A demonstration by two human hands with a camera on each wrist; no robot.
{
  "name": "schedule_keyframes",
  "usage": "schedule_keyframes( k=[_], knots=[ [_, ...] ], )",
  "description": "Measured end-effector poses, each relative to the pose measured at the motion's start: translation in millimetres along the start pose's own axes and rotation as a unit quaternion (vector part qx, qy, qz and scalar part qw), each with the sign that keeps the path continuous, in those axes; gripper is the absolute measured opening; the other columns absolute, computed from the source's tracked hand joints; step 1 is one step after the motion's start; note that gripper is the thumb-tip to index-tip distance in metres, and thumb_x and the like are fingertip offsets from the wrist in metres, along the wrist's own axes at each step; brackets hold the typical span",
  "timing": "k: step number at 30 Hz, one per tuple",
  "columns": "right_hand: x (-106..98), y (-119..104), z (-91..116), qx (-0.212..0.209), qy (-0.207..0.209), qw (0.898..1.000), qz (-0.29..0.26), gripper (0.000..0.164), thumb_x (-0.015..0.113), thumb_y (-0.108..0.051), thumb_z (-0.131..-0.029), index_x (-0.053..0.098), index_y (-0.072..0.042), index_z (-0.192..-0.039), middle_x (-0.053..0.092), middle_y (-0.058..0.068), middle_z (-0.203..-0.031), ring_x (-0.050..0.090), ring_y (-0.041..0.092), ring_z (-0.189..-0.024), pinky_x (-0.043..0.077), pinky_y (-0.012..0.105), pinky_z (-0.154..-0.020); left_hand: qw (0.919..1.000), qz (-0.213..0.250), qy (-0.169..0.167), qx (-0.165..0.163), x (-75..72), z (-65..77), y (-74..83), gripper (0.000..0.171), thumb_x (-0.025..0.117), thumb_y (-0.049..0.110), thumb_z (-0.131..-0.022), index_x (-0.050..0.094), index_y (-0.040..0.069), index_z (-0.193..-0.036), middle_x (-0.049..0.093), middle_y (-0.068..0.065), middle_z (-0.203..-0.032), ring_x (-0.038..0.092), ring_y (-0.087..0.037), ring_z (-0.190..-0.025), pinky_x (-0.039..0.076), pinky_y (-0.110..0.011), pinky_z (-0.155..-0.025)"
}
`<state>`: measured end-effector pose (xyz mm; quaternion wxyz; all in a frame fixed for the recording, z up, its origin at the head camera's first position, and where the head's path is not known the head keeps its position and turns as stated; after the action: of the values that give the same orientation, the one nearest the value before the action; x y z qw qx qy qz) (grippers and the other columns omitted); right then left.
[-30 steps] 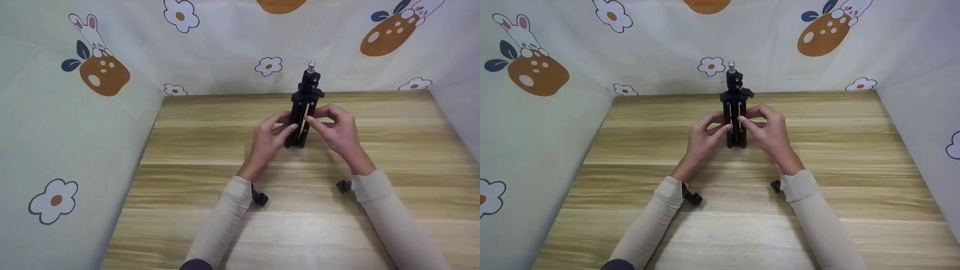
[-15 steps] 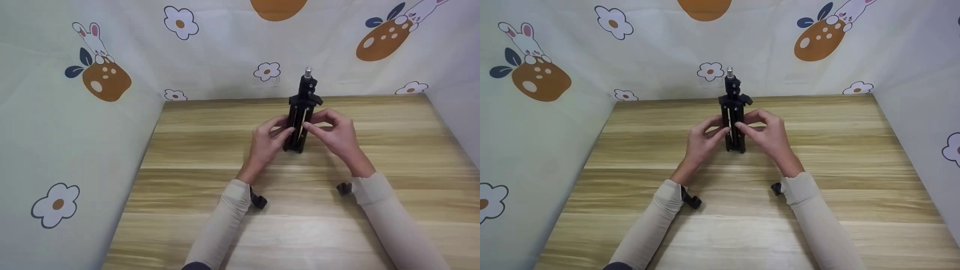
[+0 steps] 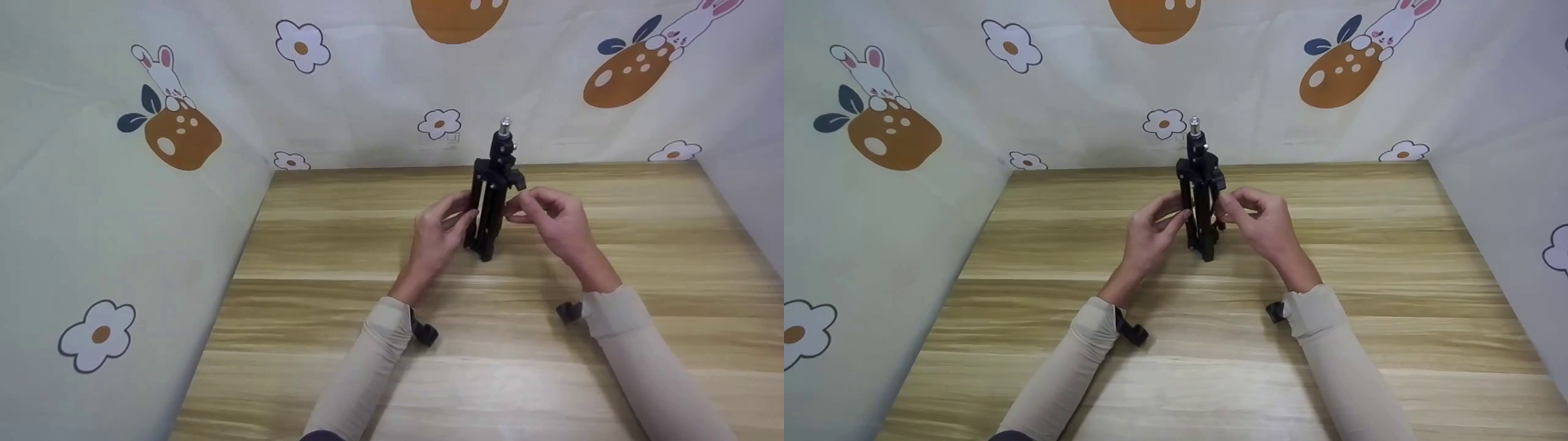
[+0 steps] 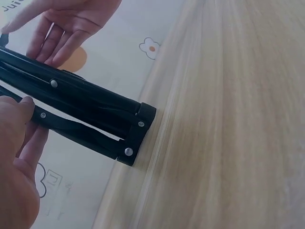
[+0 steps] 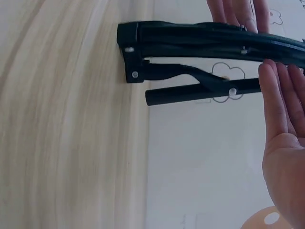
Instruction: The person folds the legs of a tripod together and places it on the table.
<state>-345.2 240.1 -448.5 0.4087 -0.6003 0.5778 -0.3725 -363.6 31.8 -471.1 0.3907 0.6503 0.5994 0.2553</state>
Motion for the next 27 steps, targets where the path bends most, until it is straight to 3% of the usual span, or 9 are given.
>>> schedule_keyframes(
  k=[2, 7, 14, 27],
  knots=[
    [-4.6, 1.7, -0.7, -0.001, 0.02, 1.0, 0.001, 0.025, 0.066, -0.006, -0.107, 0.072, 0.017, -0.101, 0.081, 0.008, -0.092, 0.08, 0.016, -0.087, 0.071, 0.034, -0.084, 1.0, 0.007, 0.0, -0.002, 0.4, 0.1, -1.2, 0.032, 0.075, 0.002, -0.101, 0.07, -0.004, -0.132, 0.077, -0.023, -0.127, 0.078, -0.03, -0.119, 0.065, -0.027, -0.102],
    [-11.8, 10.2, -2.0, 0.005, 0.065, 0.997, 0.049, 0.019, 0.078, -0.006, -0.1, 0.075, 0.009, -0.111, 0.081, -0.001, -0.101, 0.079, 0.013, -0.096, 0.069, 0.024, -0.088, 0.9998, 0.014, -0.005, -0.013, 1.7, -0.4, -3.9, 0.033, 0.073, 0.002, -0.102, 0.069, -0.004, -0.135, 0.076, -0.023, -0.129, 0.077, -0.028, -0.122, 0.065, -0.027, -0.105],
    [-1.3, 17.8, -3.9, 0.001, 0.028, 0.998, 0.05, 0.028, 0.077, 0.001, -0.098, 0.074, 0.006, -0.126, 0.079, -0.001, -0.119, 0.076, 0.019, -0.118, 0.065, 0.026, -0.103, 0.9993, 0.015, -0.017, -0.028, 2.7, -2.8, -2.0, 0.034, 0.072, 0.0, -0.103, 0.069, -0.002, -0.137, 0.075, -0.02, -0.133, 0.075, -0.022, -0.125, 0.064, -0.026, -0.105],
    [-3.0, 18.1, -4.5, 0.009, 0.023, 0.997, 0.067, 0.03, 0.078, 0.0, -0.098, 0.074, 0.006, -0.128, 0.079, -0.005, -0.119, 0.075, 0.014, -0.114, 0.066, 0.026, -0.101, 0.9971, 0.037, 0.011, -0.066, -8.8, -4.8, -1.1, 0.028, 0.084, 0.003, -0.093, 0.075, 0.001, -0.119, 0.079, -0.014, -0.107, 0.077, -0.017, -0.099, 0.072, -0.035, -0.09]
  ],
)
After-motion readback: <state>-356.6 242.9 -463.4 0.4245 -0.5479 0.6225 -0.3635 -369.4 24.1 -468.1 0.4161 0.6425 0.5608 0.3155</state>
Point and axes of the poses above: each hand's wrist, its own z-axis away from the middle knuckle, its own x-axis out of the palm, y = z × x, the point moved 8 cm from there along -z, towards the middle knuckle
